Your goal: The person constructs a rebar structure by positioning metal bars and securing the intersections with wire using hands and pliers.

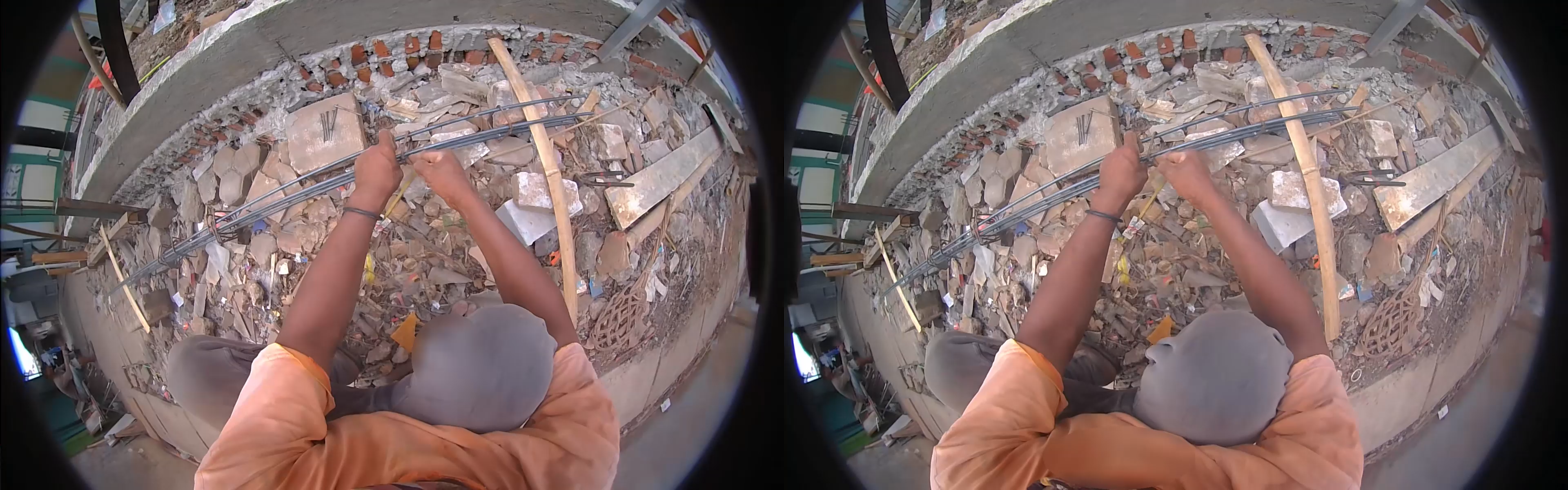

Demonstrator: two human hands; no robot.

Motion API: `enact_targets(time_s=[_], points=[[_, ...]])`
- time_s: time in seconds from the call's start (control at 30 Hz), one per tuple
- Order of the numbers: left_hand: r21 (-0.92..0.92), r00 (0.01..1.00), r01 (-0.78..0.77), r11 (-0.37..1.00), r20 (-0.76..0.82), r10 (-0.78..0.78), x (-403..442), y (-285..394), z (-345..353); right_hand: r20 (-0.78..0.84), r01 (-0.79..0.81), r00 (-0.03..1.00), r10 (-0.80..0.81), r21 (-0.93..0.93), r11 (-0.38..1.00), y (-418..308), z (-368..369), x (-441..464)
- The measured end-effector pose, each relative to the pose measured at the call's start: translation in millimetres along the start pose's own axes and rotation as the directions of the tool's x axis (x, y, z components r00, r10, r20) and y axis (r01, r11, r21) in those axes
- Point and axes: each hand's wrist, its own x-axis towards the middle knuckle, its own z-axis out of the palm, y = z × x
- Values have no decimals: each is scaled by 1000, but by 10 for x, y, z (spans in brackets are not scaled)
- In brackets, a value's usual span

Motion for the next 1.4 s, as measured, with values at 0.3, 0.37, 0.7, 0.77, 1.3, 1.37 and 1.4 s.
enact_targets(time_s=[0.3, 0.37, 0.7, 0.77, 1.3, 1.37, 1.4], points=[[-703, 907, 292, 649, -11, -420, -40, 1, 120, 46, 94, 995, -92, -42, 995, 150, -1, 52], [-851, 881, 222, 476, -33, -471, -92, 168, 45, 60, 50, 997, -49, -10, 999, 150, 3, 74], [-634, 862, 132, 762, -306, -404, -275, 171, 252, -13, -4, 1000, 4, 49, 999, 122, 64, 15], [-588, 847, 301, 751, -198, -494, -187, 281, 80, -16, -22, 1000, 23, 68, 997, 103, 95, -26], [13, 849, 527, 850, -48, -526, -36, 36, 185, -11, 21, 1000, -21, 0, 1000, 65, 49, 8], [74, 828, 561, 825, -80, -555, 45, -66, 369, 27, 28, 999, -27, -28, 999, 32, 19, -4], [100, 816, 578, 810, -95, -570, 52, -7, 337, 47, 53, 998, -51, -44, 998, -15, -24, -21]])
